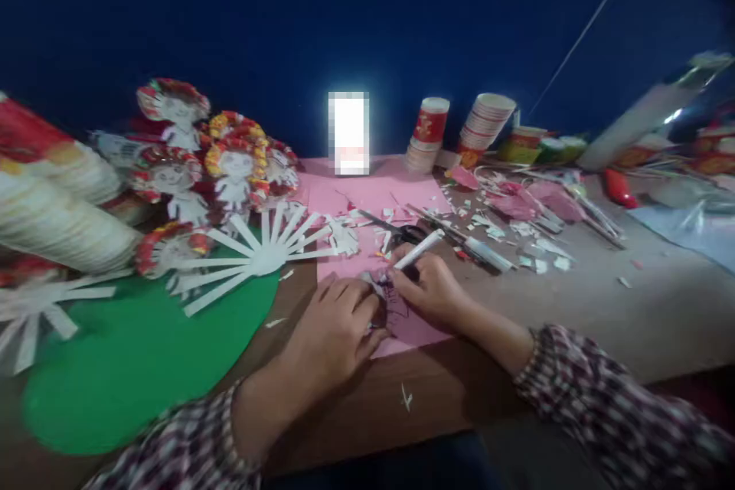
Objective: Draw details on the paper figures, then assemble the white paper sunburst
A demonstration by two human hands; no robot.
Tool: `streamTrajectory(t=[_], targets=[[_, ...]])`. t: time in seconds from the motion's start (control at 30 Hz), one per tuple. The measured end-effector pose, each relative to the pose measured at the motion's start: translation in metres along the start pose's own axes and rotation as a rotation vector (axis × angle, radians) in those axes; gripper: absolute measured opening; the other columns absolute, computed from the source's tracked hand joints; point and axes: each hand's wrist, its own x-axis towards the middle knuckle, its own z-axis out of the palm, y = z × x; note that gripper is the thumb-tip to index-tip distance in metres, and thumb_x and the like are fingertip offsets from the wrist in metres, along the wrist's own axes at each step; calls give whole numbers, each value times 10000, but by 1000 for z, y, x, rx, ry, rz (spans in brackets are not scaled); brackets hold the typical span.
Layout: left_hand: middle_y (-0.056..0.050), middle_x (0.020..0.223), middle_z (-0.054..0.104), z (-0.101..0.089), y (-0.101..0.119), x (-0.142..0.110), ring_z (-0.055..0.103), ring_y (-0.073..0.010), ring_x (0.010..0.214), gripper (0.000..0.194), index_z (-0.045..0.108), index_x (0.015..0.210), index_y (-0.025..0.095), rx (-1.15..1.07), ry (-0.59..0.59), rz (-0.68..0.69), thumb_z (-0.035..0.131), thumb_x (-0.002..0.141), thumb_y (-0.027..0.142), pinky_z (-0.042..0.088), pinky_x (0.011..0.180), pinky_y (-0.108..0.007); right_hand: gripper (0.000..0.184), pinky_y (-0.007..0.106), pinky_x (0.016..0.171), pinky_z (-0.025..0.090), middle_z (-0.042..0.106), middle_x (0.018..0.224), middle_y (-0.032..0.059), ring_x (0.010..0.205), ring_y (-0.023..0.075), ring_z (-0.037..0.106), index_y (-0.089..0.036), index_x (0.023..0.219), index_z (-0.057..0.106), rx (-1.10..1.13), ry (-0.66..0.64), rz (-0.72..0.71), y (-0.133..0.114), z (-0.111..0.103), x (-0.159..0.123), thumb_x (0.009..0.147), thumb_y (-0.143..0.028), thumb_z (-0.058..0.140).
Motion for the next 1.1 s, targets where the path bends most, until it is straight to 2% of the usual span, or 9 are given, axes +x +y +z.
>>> streamTrajectory(t=[0.7,1.1], targets=[[-124,1085,592,0,0,-2,518,-286,1029,292,592,1042,136,-3,30,14,532,885,375,412,949,-514,45,208,596,373,537,666,-37,598,99,480,-183,804,544,1,-4,-20,-4,-4,1,827,-208,516],[-113,1081,590,-1,1,-1,514,-282,1026,280,591,1050,141,-23,21,13,538,884,360,410,949,-517,59,205,624,390,565,705,-19,633,108,509,-175,807,562,-45,-7,-20,-6,-4,1,832,-198,513]])
